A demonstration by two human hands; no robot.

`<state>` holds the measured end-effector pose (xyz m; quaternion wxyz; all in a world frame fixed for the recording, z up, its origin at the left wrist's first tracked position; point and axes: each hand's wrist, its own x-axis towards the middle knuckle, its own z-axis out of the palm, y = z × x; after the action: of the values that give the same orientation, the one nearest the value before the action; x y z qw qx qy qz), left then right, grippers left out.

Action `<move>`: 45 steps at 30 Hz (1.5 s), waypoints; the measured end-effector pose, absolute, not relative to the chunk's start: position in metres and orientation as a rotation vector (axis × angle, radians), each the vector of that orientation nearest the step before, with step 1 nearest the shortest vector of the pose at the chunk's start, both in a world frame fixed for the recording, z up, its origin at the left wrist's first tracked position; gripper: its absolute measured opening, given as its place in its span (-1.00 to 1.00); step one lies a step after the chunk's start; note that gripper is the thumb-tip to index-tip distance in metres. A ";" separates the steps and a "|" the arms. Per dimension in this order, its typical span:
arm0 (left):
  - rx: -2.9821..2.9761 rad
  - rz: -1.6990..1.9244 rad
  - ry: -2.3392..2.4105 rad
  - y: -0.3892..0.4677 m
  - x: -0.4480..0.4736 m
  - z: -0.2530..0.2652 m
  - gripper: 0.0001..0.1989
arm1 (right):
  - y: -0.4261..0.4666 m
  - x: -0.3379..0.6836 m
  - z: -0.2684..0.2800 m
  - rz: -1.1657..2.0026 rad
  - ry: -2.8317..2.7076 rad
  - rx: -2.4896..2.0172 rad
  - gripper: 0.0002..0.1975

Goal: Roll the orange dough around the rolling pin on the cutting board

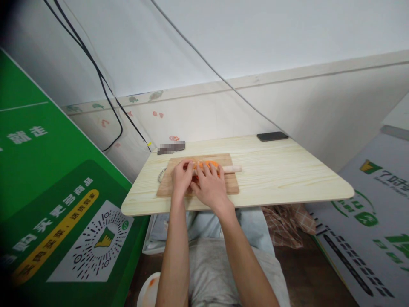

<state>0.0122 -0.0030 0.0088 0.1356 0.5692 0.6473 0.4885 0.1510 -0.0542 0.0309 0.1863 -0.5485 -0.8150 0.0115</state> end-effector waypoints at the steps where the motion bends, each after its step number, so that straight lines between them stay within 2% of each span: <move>1: 1.650 1.410 1.875 -0.003 0.012 0.009 -0.78 | -0.050 0.150 0.029 0.030 -2.295 -1.552 -0.38; 8: 1.668 1.377 1.861 -0.002 0.013 0.010 -0.78 | -0.025 0.139 0.016 -0.068 -2.190 -1.580 -0.41; 14: 1.636 1.398 1.870 -0.003 0.013 0.009 -0.78 | -0.049 0.149 0.039 0.063 -2.289 -1.591 -0.43; 26: 1.564 1.508 1.825 0.000 0.011 0.004 -0.79 | -0.056 0.157 0.046 0.134 -2.180 -1.451 -0.67; 31: 1.586 1.481 1.803 0.001 0.010 0.002 -0.82 | -0.034 0.145 0.040 0.139 -1.937 -1.578 -0.63; 36: 1.581 1.475 1.795 0.002 0.010 0.002 -0.85 | -0.027 0.138 0.031 0.015 -1.992 -1.581 -0.63; 45: 1.566 1.490 1.804 0.002 0.010 0.003 -0.71 | -0.043 0.128 0.029 -0.103 -2.027 -1.618 -0.54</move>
<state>0.0101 0.0015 0.0025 0.1623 0.5489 0.6322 0.5223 0.1281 -0.0426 0.0289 0.2696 -0.6001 -0.7521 -0.0383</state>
